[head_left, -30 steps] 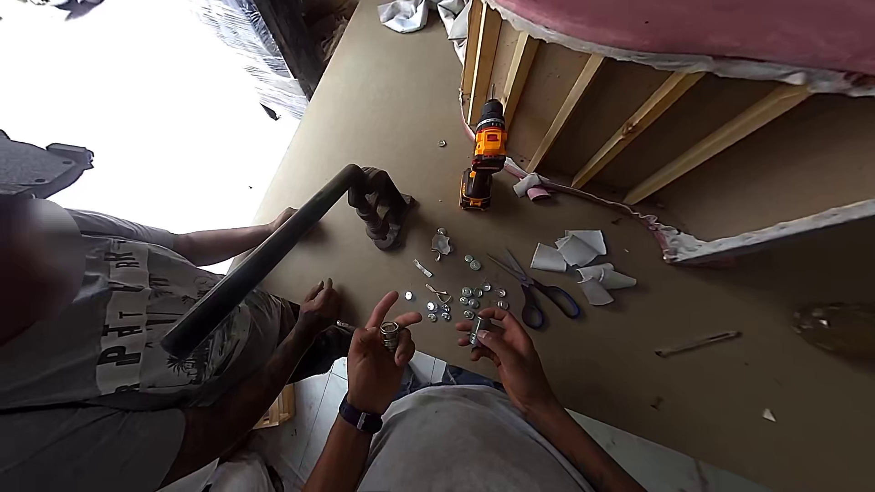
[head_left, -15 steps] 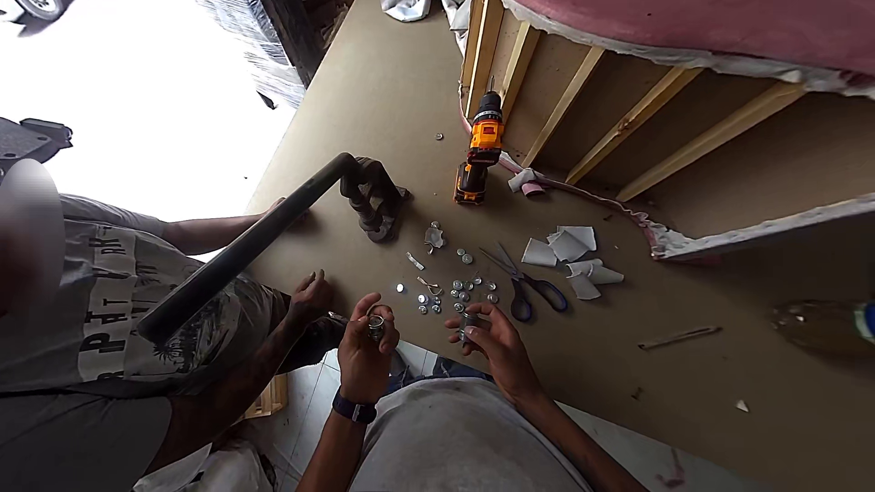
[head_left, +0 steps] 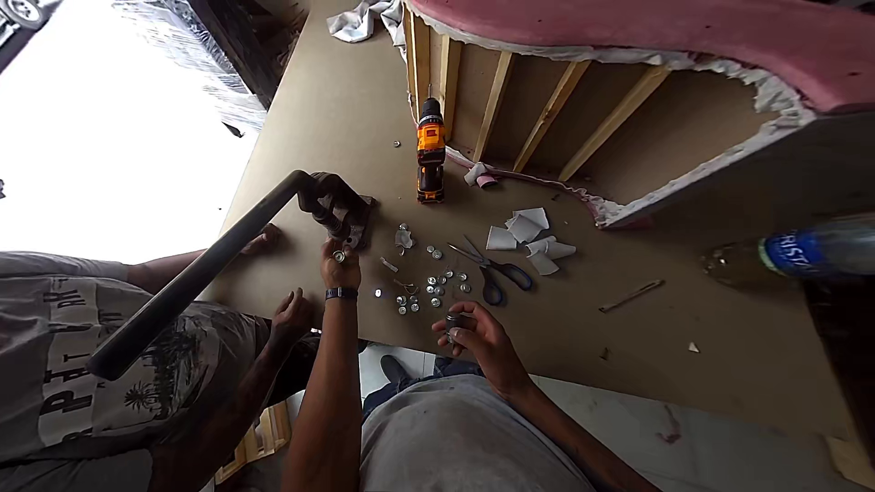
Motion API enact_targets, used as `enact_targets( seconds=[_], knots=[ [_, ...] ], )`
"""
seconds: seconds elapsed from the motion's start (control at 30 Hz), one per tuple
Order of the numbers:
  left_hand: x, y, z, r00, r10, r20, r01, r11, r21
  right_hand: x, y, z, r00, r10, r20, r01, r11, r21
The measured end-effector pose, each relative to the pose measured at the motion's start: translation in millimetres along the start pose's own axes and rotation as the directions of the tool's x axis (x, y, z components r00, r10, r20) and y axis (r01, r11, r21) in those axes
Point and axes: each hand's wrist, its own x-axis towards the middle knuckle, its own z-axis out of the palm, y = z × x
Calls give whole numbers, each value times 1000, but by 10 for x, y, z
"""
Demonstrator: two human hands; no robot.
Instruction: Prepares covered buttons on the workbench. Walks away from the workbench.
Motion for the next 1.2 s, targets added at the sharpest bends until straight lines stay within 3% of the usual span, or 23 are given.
enact_targets(
  seconds=[0.1,0.27,0.5,0.6,0.73,0.77,0.83,0.9,0.97,1.03,1.1,1.2],
  knots=[
    [-4,-34,-22,996,-16,90,25,995,-101,-83,33,-150,997,-4,-80,4,1000,5],
    [60,-89,-3,998,-15,66,20,997,-73,-137,47,-275,983,2,-185,2,1000,17],
    [103,-74,-89,998,2,67,-3,1000,15,-12,28,-195,988,7,-155,-5,1000,16],
    [110,-13,-229,1000,-22,20,17,975,221,20,17,-176,995,-36,-92,39,999,30],
    [146,46,-296,976,173,-132,-44,751,658,36,25,-156,991,-122,45,110,971,213],
    [170,44,-293,968,232,-98,-78,647,758,39,19,-145,989,-133,57,115,961,253],
    [228,36,-292,958,279,62,-157,331,931,49,2,-126,989,-140,50,117,940,320],
    [253,63,-244,960,220,173,-183,26,983,65,-25,-103,991,-135,19,118,921,372],
    [249,77,-194,955,179,235,-212,-136,968,74,-40,-95,991,-131,-17,127,906,405],
    [155,122,-187,958,127,257,-235,-168,957,75,-47,-85,991,-127,-48,135,903,408],
    [-120,185,-188,959,-20,281,-281,-131,951,68,-61,-78,987,-144,-69,159,911,380],
    [-883,220,65,891,-267,367,-351,107,930,103,-127,-36,977,-185,-104,207,941,269]
  ],
)
